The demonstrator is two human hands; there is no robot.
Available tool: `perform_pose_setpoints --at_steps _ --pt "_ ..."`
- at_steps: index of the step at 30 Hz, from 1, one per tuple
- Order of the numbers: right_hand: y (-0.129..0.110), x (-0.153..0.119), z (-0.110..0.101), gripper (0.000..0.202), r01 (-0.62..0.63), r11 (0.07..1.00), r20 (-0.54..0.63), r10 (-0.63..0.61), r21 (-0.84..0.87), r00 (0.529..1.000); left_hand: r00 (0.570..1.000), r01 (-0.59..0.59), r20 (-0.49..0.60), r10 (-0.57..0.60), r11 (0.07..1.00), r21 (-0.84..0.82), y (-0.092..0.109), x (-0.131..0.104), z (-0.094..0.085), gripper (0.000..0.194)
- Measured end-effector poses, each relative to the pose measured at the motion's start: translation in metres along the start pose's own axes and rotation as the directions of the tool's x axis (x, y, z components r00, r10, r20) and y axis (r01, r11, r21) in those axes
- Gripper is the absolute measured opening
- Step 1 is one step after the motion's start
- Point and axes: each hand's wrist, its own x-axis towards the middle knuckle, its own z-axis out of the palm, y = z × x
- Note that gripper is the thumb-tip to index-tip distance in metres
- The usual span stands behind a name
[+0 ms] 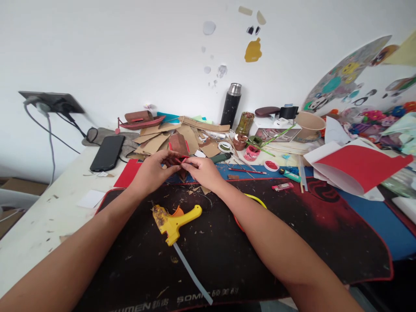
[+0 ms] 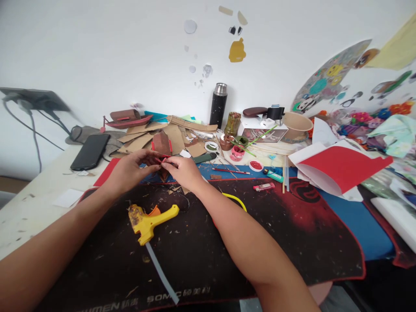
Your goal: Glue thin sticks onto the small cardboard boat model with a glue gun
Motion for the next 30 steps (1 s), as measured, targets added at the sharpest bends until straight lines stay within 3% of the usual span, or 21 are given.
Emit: perform_pose_setpoints --at_steps 13,30 --pt "0.0031 0.0018 0.0009 0.020 0.037 0.999 -0.013 -0.037 -0.010 0.999 0.995 -0.099 -0.021 0.101 0.992 0.080 -0.0021 -0.0008 0.0018 0.026" --pt "0.0063 0.0023 0.0021 0.019 0.063 0.998 -0.015 -0.063 0.016 0.998 0.993 -0.104 -0.034 0.110 0.985 0.135 0.0022 -0.0023 0.0038 0.028"
